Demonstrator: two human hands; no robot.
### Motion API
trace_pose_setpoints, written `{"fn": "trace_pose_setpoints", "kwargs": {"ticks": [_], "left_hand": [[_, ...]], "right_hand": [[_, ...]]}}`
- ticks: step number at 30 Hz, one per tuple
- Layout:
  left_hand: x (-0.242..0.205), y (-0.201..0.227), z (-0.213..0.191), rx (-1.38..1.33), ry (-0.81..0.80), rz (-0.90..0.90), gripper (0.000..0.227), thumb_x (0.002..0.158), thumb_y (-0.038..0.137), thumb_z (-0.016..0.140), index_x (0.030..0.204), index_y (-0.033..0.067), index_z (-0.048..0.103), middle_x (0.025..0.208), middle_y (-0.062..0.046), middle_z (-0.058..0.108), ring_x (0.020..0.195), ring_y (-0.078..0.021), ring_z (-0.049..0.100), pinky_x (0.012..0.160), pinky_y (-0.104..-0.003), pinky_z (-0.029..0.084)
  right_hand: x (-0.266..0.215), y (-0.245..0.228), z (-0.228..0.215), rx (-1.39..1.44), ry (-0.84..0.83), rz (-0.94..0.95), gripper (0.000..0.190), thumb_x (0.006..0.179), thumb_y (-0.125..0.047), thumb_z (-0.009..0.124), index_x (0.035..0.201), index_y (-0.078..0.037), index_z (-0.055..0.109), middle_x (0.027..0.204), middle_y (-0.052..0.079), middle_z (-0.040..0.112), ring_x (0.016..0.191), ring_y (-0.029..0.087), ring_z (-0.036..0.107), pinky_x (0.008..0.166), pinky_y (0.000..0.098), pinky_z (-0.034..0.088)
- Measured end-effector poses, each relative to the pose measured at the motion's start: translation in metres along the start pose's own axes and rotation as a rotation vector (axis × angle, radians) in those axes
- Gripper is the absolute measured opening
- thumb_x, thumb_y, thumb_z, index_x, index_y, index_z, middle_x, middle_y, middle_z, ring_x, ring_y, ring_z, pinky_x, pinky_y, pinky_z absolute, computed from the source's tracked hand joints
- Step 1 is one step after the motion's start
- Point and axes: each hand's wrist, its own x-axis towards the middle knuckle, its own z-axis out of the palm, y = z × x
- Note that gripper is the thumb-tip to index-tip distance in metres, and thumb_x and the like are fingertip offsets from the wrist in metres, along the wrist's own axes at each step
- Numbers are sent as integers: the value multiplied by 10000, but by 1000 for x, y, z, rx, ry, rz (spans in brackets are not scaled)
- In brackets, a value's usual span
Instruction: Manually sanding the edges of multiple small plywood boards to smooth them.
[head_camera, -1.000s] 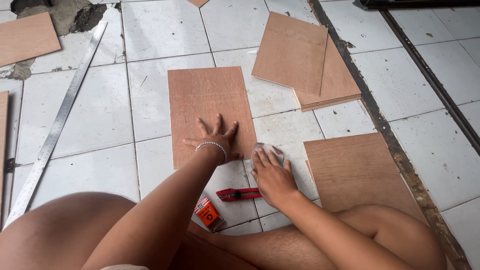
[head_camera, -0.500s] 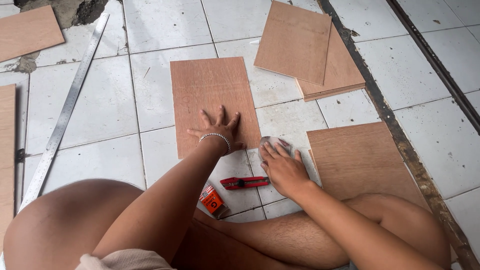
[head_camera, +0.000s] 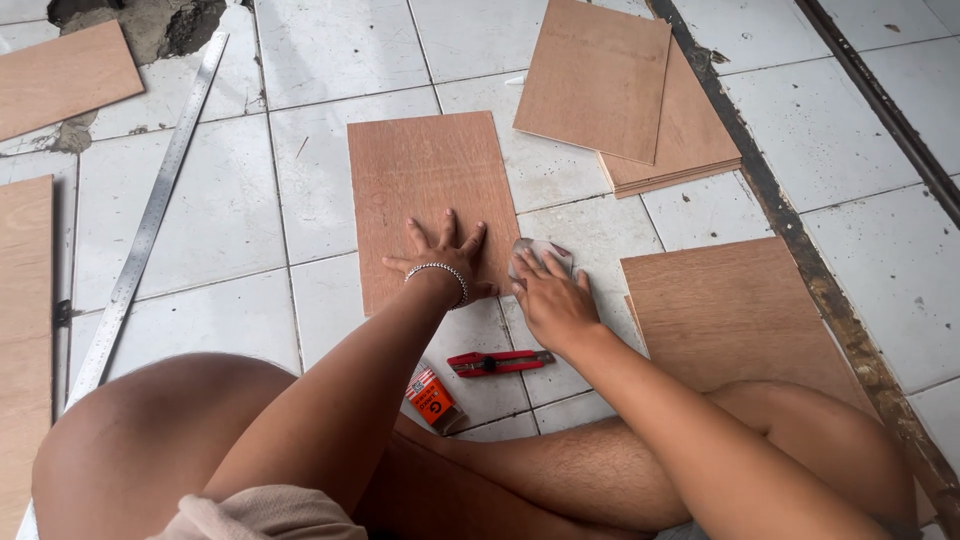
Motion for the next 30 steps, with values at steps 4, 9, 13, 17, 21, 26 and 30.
{"fn": "trace_pose_setpoints", "kwargs": {"ticks": [4,9,13,17,21,26,30], "left_hand": [[-4,0,3,0,-10,7,820,772,573,493,1395,373,-1,1479,-7,-83,1297,-463,-79,871,-734,231],[-5,0,0,6,-11,7,803,792,556,478,1403,350,-1,1480,-22,-77,1299,-464,-64,881,-719,243],[0,0,-2,4,-26,5,814,793,544,488,1401,347,-16,1475,-30,-100,1284,-486,-86,854,-747,231],[-3,2,1,2,-40,15,824,788,547,496,1401,348,-17,1476,-34,-100,1285,-487,-83,856,-743,232],[0,0,1,0,-4,14,830,773,556,514,1404,346,17,1477,-36,-46,1293,-475,-31,852,-727,263],[20,-6,9,28,117,11,904,638,649,606,1369,346,171,1356,-31,186,1213,-387,195,824,-612,357],[19,-7,-5,-41,51,-16,1049,591,625,671,1399,345,64,1469,-59,-16,1309,-426,-30,908,-700,204]], "right_hand": [[12,7,9,-30,0,24,466,949,-325,184,1366,-135,271,1441,26,245,1323,276,208,967,630,187],[-38,1,1,-18,-86,3,459,943,-292,203,1373,-142,258,1447,23,223,1327,273,193,975,606,181],[-7,-4,-5,-11,-76,14,467,945,-282,211,1382,-119,230,1460,46,183,1335,294,156,972,604,201],[47,4,-3,-48,-22,31,476,943,-299,197,1386,-124,214,1469,35,157,1337,286,149,964,614,215],[59,9,-4,-95,-38,43,488,934,-327,204,1391,-156,209,1471,-3,154,1335,271,163,944,607,263],[-23,-7,-13,-59,-141,30,472,937,-276,196,1389,-139,204,1471,11,154,1341,279,140,962,585,249],[-32,-8,-13,-3,-193,52,470,941,-263,219,1390,-126,187,1478,20,121,1347,289,96,980,626,169]]}}
